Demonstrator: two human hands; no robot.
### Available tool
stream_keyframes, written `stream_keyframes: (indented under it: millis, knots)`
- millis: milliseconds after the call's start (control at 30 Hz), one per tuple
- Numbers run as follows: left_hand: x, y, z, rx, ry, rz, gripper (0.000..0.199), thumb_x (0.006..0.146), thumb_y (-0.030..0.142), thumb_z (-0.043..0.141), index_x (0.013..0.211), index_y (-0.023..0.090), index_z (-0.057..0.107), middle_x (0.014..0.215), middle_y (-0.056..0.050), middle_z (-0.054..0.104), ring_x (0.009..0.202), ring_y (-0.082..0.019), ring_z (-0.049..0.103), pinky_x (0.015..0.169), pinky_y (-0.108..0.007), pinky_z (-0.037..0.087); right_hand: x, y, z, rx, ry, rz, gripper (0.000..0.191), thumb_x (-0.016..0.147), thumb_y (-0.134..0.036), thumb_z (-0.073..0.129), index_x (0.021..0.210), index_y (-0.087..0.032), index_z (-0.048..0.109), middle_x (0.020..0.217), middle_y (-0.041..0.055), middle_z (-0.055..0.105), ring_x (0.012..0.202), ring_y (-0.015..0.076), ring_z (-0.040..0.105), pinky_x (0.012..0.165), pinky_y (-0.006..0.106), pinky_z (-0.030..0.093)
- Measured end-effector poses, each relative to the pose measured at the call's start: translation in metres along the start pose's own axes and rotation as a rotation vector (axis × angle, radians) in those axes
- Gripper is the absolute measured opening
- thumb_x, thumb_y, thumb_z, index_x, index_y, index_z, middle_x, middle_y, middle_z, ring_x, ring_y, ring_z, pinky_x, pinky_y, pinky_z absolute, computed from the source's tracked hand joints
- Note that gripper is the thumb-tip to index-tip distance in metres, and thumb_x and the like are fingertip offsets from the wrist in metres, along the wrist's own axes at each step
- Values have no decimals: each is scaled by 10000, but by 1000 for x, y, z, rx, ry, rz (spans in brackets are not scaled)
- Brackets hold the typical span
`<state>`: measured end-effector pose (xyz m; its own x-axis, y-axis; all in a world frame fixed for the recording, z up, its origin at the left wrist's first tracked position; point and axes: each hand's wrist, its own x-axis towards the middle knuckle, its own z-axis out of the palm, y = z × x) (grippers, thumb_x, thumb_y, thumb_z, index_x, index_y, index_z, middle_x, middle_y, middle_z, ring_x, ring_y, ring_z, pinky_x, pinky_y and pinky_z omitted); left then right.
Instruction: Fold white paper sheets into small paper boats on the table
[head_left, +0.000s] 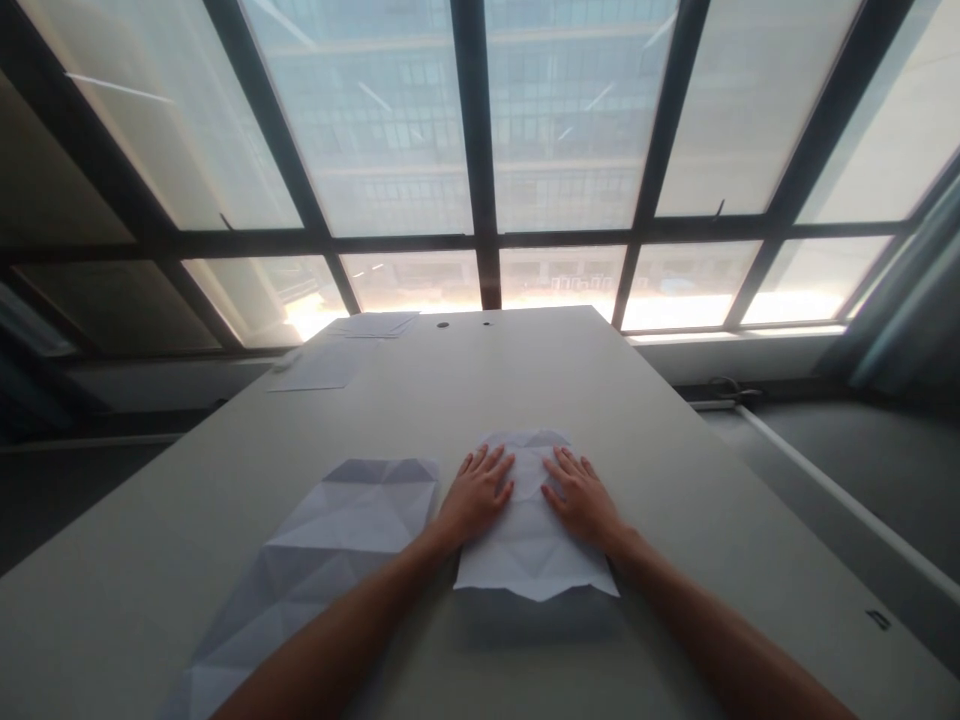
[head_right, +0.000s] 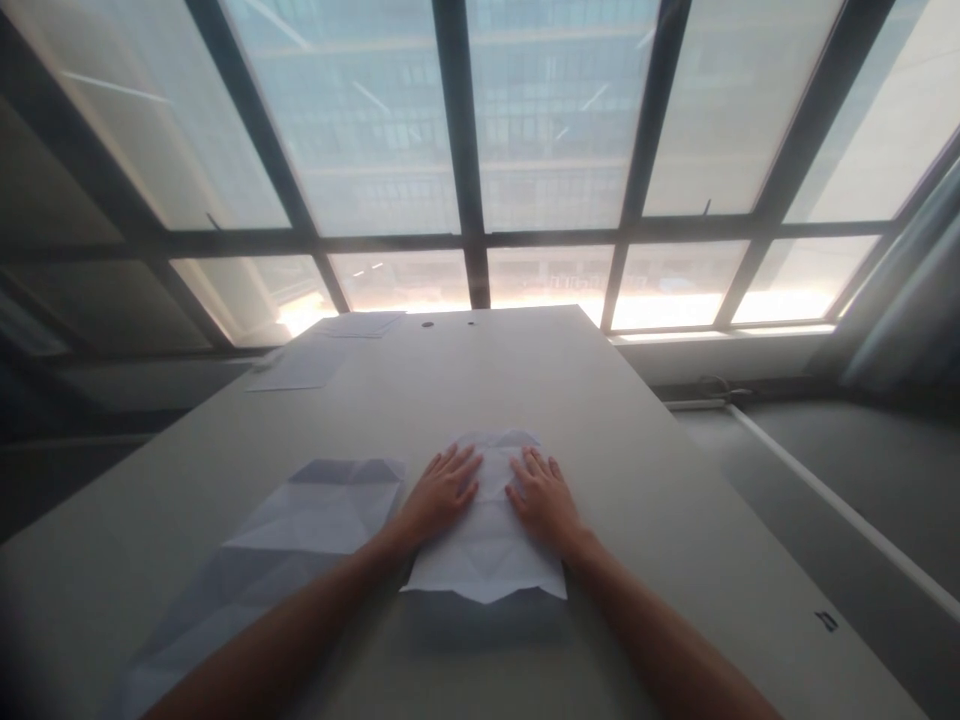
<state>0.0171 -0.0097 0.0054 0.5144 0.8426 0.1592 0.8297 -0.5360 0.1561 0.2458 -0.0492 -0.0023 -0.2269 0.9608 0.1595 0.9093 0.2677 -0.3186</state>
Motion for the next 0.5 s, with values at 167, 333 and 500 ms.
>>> stream_keyframes:
  millis: [167,333,500]
  knots:
    - [-5,-1,-2,-16,20,2,491,1004,370,409,1485,272,432,1583,-26,353,1485,-268,249,1206,-478,214,-6,6,-4,34,54,-22,514,986,-351,425,1474,-192,463,1593,103,323,1490,236,232,1209,454,179]
    - [-6,-1,-2,-13,25,-15,492,998,352,420,1484,274,432,1587,-15,343,1487,-255,248,1212,-459,216,-10,7,-7,28,-63,-142,578,962,-444,485,1500,-241,426,1615,93,266,1501,261,190,1211,505,122]
    - [-5,0,-4,-13,9,-21,500,986,348,441,1481,272,438,1585,-15,348,1484,-254,257,1214,-452,215,-9,6,-10,12,-93,-118,597,967,-447,470,1514,-219,398,1614,116,260,1499,263,200,1208,513,103]
